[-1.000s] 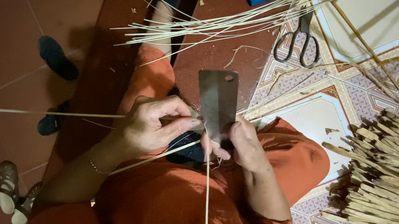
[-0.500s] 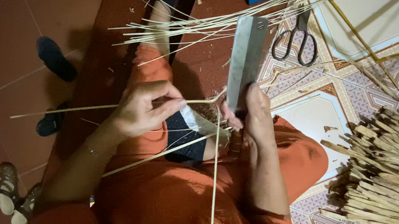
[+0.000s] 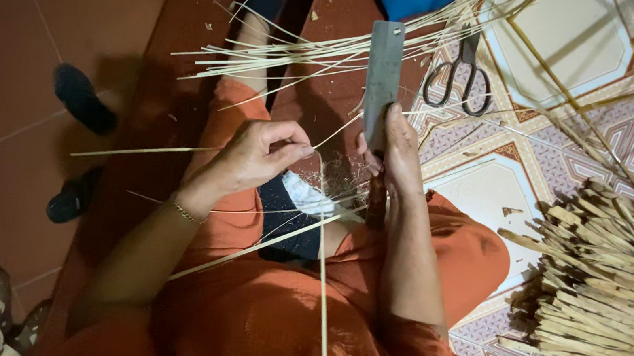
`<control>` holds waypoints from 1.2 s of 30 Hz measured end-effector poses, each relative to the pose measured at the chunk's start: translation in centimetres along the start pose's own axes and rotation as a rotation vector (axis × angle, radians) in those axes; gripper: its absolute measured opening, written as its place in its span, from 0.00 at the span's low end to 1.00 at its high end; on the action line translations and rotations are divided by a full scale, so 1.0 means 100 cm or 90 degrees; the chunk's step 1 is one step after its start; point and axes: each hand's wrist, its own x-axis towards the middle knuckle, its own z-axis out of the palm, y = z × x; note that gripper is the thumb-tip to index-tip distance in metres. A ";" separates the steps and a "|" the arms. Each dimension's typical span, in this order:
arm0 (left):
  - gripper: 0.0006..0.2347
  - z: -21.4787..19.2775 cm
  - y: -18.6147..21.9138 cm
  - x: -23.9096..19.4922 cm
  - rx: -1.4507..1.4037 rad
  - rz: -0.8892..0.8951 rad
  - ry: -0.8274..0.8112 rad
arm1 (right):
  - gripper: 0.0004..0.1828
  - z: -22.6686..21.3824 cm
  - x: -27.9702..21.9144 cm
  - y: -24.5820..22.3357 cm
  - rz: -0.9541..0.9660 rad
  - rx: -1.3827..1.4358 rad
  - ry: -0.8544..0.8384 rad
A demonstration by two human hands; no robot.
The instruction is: The person sits on the floor and uses a knife to split long bamboo strips into thinner strands. The person holds each strip with one hand and draws the knife along its length to peel off thin layers, repeating the process on multiple strips.
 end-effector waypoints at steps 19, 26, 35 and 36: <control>0.03 0.005 -0.031 0.020 -0.106 -0.006 0.032 | 0.43 -0.003 -0.023 -0.023 -0.018 0.205 -0.167; 0.05 0.019 -0.025 0.023 -0.032 -0.013 0.066 | 0.40 0.022 -0.038 0.004 0.059 0.056 -0.187; 0.07 0.025 -0.036 0.025 -0.060 -0.033 0.049 | 0.28 0.020 -0.030 0.013 0.023 0.084 -0.128; 0.06 0.024 -0.038 0.025 -0.036 -0.017 0.049 | 0.28 0.020 -0.028 0.013 0.025 0.084 -0.113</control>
